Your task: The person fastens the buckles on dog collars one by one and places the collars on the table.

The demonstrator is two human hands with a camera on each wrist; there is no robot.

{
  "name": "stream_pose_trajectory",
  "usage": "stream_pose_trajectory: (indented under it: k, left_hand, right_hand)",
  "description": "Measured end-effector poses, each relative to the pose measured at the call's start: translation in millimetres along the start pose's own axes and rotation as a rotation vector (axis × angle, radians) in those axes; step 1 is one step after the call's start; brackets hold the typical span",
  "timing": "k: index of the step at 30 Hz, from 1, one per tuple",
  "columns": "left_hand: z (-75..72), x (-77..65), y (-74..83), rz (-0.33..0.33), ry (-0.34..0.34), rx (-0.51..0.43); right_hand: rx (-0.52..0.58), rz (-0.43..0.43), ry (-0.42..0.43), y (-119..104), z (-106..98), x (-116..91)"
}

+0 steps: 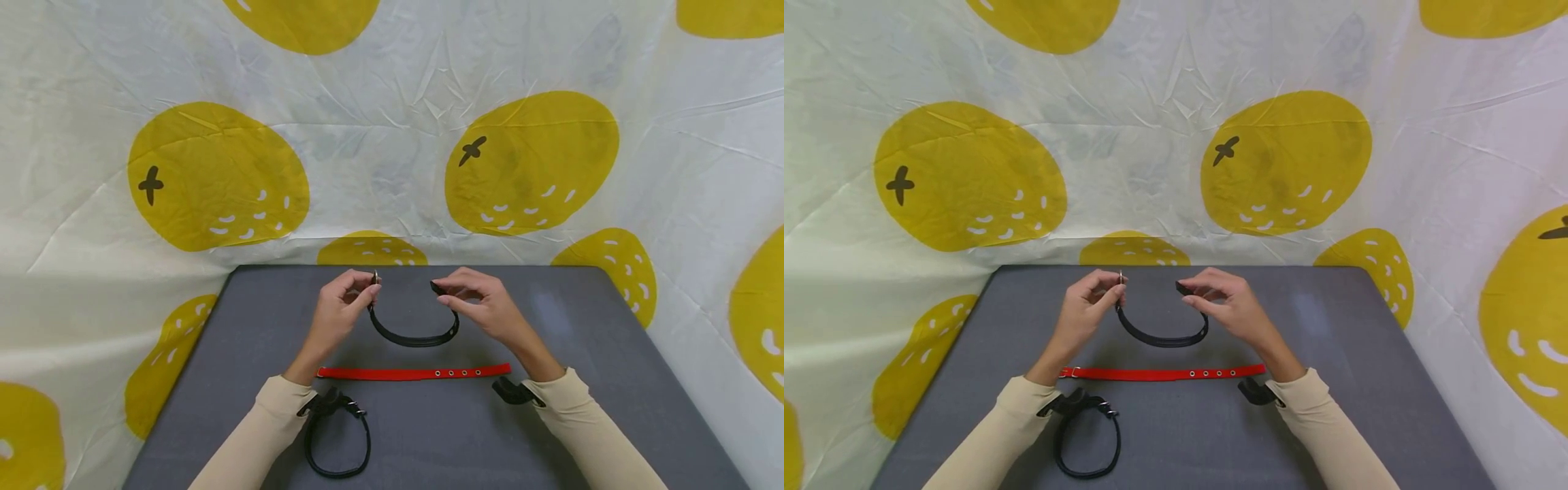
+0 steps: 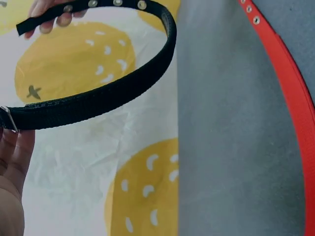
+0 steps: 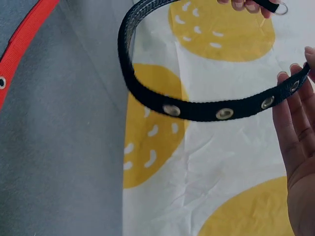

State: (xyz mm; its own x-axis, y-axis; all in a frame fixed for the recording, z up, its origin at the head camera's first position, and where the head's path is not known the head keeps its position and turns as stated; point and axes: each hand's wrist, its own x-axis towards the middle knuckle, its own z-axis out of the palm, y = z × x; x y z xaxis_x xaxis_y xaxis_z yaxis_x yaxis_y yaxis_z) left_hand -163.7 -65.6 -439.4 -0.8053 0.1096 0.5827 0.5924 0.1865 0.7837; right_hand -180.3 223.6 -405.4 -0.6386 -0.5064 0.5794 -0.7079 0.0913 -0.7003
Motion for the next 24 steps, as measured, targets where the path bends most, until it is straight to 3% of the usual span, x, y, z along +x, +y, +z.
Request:
stream_pose_trajectory:
  k: [6, 16, 24]
  left_hand:
    - [5.8, 0.9, 6.9, 0.083, -0.061, 0.083]
    - [12.3, 1.4, 18.5, 0.156, -0.168, 0.137]
    - [15.7, -0.1, 22.6, 0.175, -0.229, 0.142]
  right_hand:
    - [-0.033, -0.021, -0.018, -13.1, 7.1, 5.3]
    - [-0.056, -0.055, -0.053, -28.7, 16.1, 12.0]
    - [-0.035, -0.081, -0.070, 2.2, 21.1, 8.6]
